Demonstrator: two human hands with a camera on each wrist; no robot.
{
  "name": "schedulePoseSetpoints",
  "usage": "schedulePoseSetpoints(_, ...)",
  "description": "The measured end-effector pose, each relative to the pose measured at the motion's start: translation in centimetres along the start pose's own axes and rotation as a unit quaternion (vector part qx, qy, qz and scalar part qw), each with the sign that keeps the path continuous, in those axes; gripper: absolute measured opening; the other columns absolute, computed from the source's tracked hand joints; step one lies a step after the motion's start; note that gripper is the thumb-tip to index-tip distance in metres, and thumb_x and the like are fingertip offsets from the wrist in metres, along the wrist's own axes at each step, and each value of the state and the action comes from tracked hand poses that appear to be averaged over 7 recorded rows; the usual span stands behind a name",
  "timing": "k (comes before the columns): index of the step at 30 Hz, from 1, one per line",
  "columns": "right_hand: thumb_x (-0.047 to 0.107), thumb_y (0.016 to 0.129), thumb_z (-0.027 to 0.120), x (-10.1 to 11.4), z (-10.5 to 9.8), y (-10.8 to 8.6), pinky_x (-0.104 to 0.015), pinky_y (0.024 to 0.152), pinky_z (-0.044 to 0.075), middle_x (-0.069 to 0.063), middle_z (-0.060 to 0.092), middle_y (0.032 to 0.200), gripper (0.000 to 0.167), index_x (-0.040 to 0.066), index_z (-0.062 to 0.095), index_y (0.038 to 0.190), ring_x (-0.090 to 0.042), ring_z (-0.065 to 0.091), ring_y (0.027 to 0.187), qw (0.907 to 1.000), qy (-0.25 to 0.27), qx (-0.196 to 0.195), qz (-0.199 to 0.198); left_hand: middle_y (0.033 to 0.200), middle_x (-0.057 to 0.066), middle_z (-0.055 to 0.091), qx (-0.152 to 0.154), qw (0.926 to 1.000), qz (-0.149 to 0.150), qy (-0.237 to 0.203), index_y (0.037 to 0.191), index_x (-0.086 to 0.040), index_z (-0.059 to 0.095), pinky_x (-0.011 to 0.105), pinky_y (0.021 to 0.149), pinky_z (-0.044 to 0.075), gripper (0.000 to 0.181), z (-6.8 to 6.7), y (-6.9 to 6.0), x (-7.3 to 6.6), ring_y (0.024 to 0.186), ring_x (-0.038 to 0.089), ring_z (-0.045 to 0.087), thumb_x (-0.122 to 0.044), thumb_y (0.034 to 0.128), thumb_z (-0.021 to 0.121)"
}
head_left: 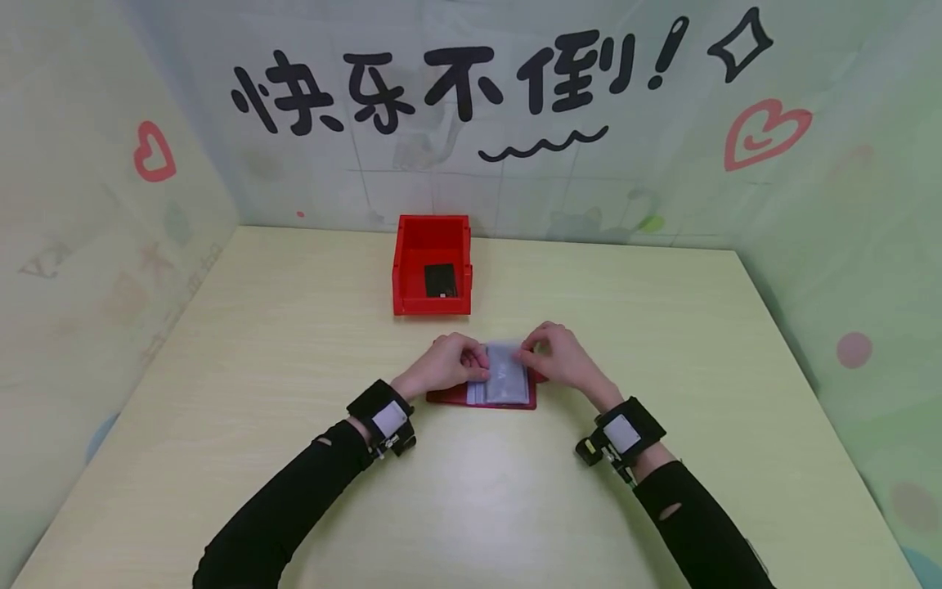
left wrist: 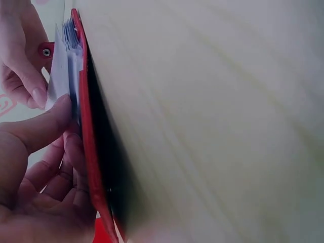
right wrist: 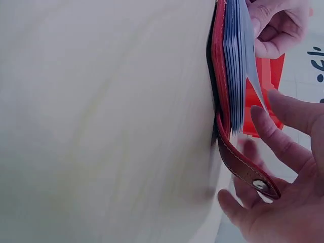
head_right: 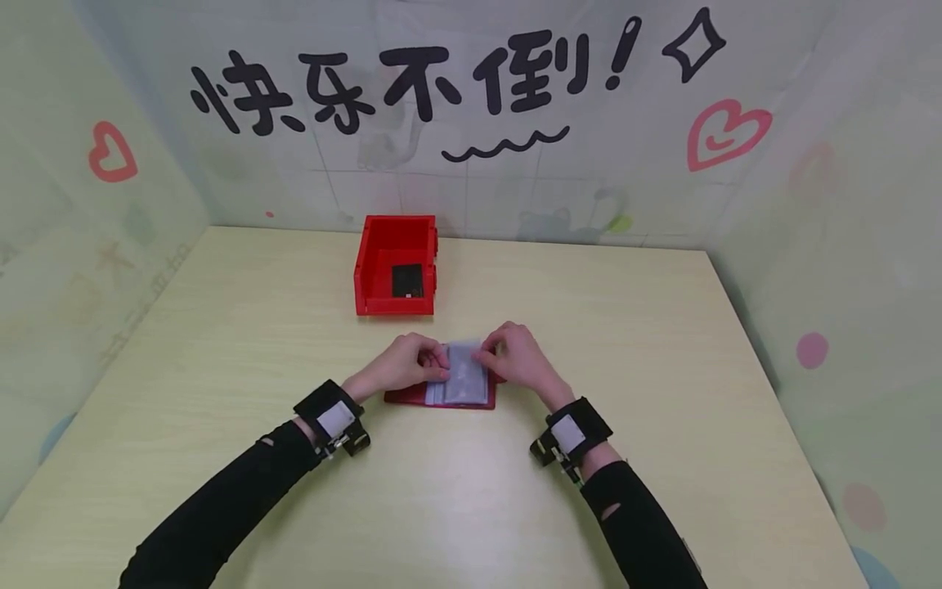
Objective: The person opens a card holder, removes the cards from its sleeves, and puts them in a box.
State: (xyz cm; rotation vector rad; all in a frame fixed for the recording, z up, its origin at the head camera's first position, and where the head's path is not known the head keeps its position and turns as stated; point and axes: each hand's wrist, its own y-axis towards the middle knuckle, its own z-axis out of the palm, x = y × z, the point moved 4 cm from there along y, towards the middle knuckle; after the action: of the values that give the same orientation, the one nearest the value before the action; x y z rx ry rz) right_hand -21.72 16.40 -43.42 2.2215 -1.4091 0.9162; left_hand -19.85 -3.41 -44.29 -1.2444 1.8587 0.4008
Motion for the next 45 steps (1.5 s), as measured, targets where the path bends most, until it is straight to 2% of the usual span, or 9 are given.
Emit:
schedulePoseSetpoints(4,0.021,0.095,0.068,-0.1,0.1,0.3,-0.030,0.073,0.038,-0.014,0.063,0.093,0.022,0.001,0.077,0.092,-0.026,0.053,0.090,0.9997,0.012,0.001,0.021,0.085,0.006,0.067,0.004,1.0000,-0.001,-0.008,0.095,-0.008,0.073,0.022,0.071,0.045,0.011,0.0,0.0,0.1,0.079,0.015,0.056,-0.017,0.0892,0.077)
schedulePoseSetpoints(12,0.023,0.099,0.062,-0.4,0.6,0.5,-0.025,0.061,0.042,-0.005,0.059,0.081,0.023,0.003,0.073,0.099,-0.017,0.052,0.074,0.9893,0.121,0.055,0.059,0.090,0.008,0.070,0.003,0.9995,-0.016,-0.026,0.099,-0.007,0.073,0.022,0.072,0.045,0.014,-0.2,0.0,0.1,0.082,0.015,0.058,-0.019,0.0919,0.074)
schedulePoseSetpoints(22,0.026,0.105,0.053,-1.3,0.9,0.5,-0.026,0.070,0.049,-0.006,0.059,0.093,0.029,0.001,0.068,0.109,-0.021,0.055,0.088,0.9674,0.202,0.135,0.070,0.088,0.007,0.071,-0.009,0.9995,-0.024,-0.019,0.095,-0.008,0.077,0.022,0.071,0.042,0.014,-0.2,0.0,-0.2,0.085,0.016,0.057,-0.021,0.0923,0.073)
schedulePoseSetpoints(29,0.023,0.106,0.048,-1.5,0.8,0.2,-0.028,0.077,0.052,-0.008,0.064,0.102,0.033,0.000,0.064,0.123,-0.022,0.057,0.096,0.9565,0.240,0.154,0.061,0.070,0.002,0.056,-0.016,0.9990,-0.033,-0.026,0.082,-0.011,0.073,0.024,0.061,0.032,0.033,0.0,0.2,0.0,0.077,0.016,0.053,-0.039,0.0968,0.065)
schedulePoseSetpoints(32,0.020,0.104,0.053,-1.5,0.9,0.2,-0.027,0.081,0.051,-0.011,0.064,0.114,0.034,0.002,0.063,0.131,-0.020,0.056,0.099,0.9606,0.224,0.159,0.040,0.068,0.001,0.054,-0.016,0.9986,-0.042,-0.027,0.077,-0.012,0.070,0.025,0.059,0.030,0.041,0.1,0.3,0.0,0.076,0.016,0.054,-0.046,0.0972,0.062)
schedulePoseSetpoints(34,0.018,0.101,0.058,-1.5,1.1,0.2,-0.025,0.081,0.049,-0.008,0.065,0.114,0.035,0.004,0.064,0.133,-0.017,0.056,0.097,0.9647,0.210,0.157,0.023,0.066,0.000,0.054,-0.017,0.9985,-0.046,-0.025,0.075,-0.012,0.068,0.024,0.059,0.030,0.045,0.2,0.4,0.0,0.075,0.015,0.054,-0.050,0.0969,0.061)
schedulePoseSetpoints(39,0.017,0.095,0.068,-1.2,1.6,0.5,-0.024,0.067,0.038,-0.001,0.049,0.078,0.020,0.009,0.070,0.113,-0.015,0.048,0.075,0.9739,0.177,0.142,-0.011,0.059,-0.002,0.048,-0.024,0.9979,-0.057,-0.016,0.072,-0.012,0.066,0.025,0.056,0.028,0.052,0.3,0.4,-0.2,0.065,0.014,0.050,-0.058,0.0938,0.059)
schedulePoseSetpoints(42,0.019,0.093,0.072,-0.9,1.8,0.5,-0.024,0.065,0.033,-0.001,0.040,0.071,0.014,0.009,0.067,0.102,-0.015,0.044,0.071,0.9777,0.159,0.135,-0.021,0.057,-0.001,0.048,-0.025,0.9978,-0.062,-0.004,0.075,-0.011,0.067,0.025,0.055,0.027,0.054,0.4,0.5,-0.4,0.062,0.014,0.050,-0.061,0.0922,0.058)
schedulePoseSetpoints(45,0.022,0.092,0.074,-0.7,1.9,0.5,-0.025,0.065,0.032,0.000,0.039,0.070,0.018,0.012,0.070,0.107,-0.016,0.044,0.071,0.9809,0.145,0.128,-0.018,0.062,-0.001,0.055,-0.021,0.9980,-0.059,-0.007,0.086,-0.011,0.074,0.025,0.058,0.031,0.049,0.2,0.4,-0.6,0.069,0.014,0.053,-0.056,0.0947,0.057)
